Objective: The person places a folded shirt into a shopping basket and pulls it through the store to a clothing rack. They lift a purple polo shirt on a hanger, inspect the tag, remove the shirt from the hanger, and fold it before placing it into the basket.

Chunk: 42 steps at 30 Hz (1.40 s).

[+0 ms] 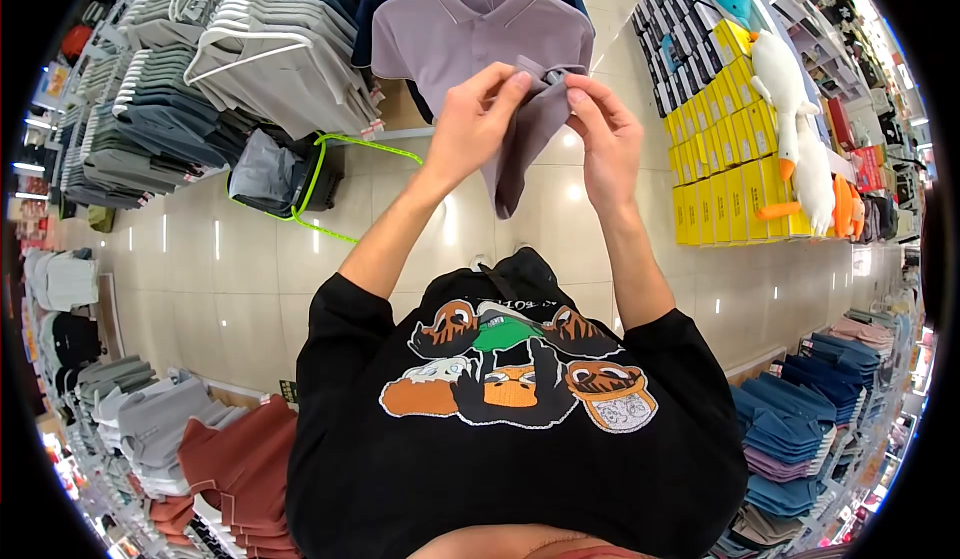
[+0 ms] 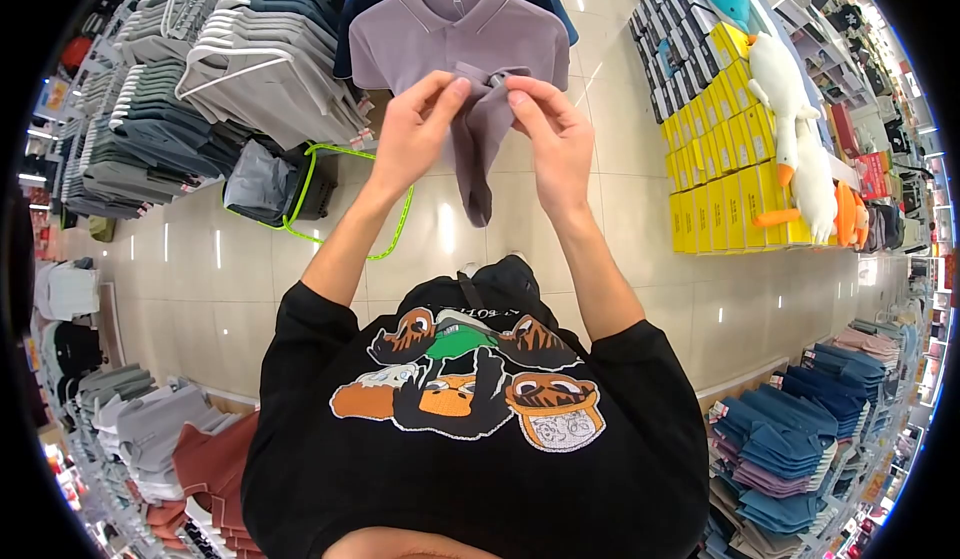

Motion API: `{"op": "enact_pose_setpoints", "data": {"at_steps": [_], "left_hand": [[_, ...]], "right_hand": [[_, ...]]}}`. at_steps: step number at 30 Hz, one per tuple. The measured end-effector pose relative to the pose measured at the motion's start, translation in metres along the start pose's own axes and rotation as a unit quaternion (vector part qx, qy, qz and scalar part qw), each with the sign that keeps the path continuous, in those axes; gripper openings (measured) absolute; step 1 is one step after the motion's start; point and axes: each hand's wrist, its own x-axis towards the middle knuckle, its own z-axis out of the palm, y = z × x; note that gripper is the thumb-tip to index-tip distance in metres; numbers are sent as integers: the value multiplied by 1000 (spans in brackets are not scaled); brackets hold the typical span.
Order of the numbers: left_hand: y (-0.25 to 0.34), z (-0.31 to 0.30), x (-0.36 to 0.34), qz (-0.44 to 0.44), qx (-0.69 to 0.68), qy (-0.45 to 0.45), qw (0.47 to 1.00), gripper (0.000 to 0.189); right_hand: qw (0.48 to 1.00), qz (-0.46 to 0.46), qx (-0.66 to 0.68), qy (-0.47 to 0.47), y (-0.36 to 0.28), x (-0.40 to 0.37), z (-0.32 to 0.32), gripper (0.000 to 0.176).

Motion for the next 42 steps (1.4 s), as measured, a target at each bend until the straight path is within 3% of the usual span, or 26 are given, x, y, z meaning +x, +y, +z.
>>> {"op": "enact_pose_setpoints", "data": {"at_steps": [3,7,9,10,11,13,15,17,19,21,24,26,29,31,33,35,38,42], "left_hand": [[-5,-13,8,-1,-23,19,1000,22],[0,-23,11,-37,-10,-51,998,21],[7,-24,13,-25,28,-157,987,21],[5,-23,16,10,58,-174,983,21],[7,-24,18,8,58,-175,983,21],[12,-30,23,19,109,-207,972,22],[-2,-40,28,-6,64,-207,976,22],[-2,-50,24,-43,54,-186,980,24],[-24,-66,18,-69,76,-215,971,23],[-56,-83,7,-94,95,-243,961,23],[-96,-112,-17,-112,156,-167,967,20],[-107,-132,-30,-113,265,-70,955,20],[-114,-159,-46,-122,284,-14,951,21],[-116,-178,-53,-139,225,-18,964,23],[-105,-188,-57,-185,57,48,980,24],[-103,-200,-58,-190,29,75,979,23],[-108,-217,-56,-165,92,58,980,23],[-111,-223,-56,-144,153,125,970,24]], "right_hand": [[1000,-9,-19,-8,4,0,-11,27],[994,27,-46,-96,-2,-3,-8,45],[979,73,-78,-171,-5,-2,1,61],[982,56,-83,-158,-13,-6,11,49],[983,58,-82,-157,-12,-4,10,49],[944,39,-245,-217,-9,8,5,37],[945,6,-250,-212,-5,14,-1,34],[938,62,-267,-212,-12,18,-6,30],[960,64,-209,-176,-1,23,-11,27],[980,8,-173,-94,3,32,-23,25],[993,30,-107,-30,-5,36,-37,28],[995,35,-89,-20,1,43,-55,26],[997,69,-26,13,2,51,-76,22],[995,91,-1,40,-1,56,-83,24],[992,113,35,53,-4,62,-89,25],[987,131,68,66,-3,66,-95,27],[982,150,88,77,-2,67,-98,35],[978,168,94,84,3,66,-99,30]]}}
